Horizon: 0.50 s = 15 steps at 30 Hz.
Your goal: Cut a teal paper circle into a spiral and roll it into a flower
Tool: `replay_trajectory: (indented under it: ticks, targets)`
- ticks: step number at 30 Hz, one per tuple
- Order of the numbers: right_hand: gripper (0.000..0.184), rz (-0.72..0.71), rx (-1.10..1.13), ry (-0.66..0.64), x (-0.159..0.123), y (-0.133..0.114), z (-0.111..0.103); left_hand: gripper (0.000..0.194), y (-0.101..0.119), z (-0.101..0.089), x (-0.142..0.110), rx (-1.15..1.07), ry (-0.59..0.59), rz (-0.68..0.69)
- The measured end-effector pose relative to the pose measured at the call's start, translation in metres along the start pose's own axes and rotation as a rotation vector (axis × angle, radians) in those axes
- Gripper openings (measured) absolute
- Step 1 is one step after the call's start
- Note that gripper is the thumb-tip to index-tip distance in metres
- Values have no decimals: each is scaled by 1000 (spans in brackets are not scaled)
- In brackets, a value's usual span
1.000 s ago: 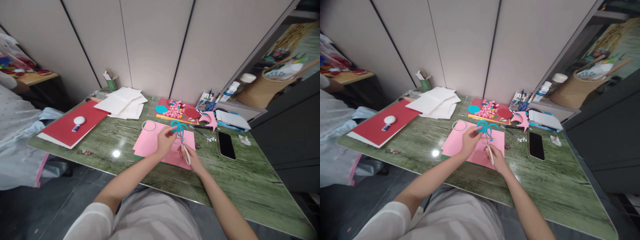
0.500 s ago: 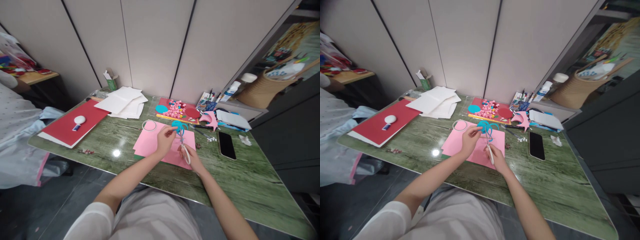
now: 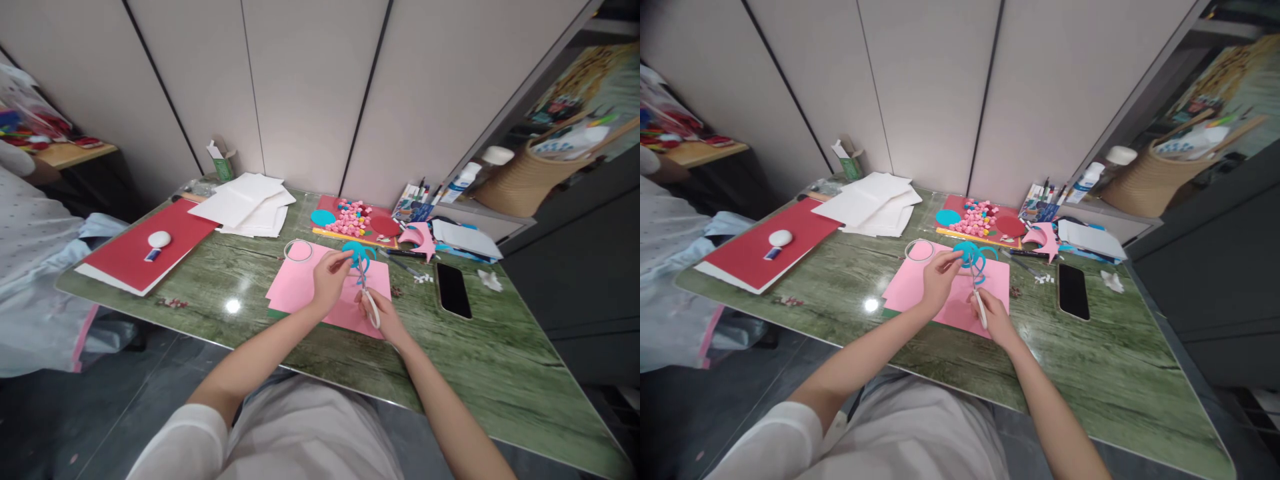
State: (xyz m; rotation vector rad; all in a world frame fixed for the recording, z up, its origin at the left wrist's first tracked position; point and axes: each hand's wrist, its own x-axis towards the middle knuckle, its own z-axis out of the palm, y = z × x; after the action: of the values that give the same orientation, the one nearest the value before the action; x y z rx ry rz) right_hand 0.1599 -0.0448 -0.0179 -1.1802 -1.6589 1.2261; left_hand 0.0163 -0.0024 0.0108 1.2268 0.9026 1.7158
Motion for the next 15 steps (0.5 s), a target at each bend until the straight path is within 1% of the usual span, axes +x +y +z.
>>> replay_trajectory:
  ticks: [6,15]
  targets:
    - [30,5,-1,23,1,3,0,19,2,2,-2,30,-27,1]
    - [27,-21,-4,38,-1,-5,2,19,-3,3,-3,52,-38,-16]
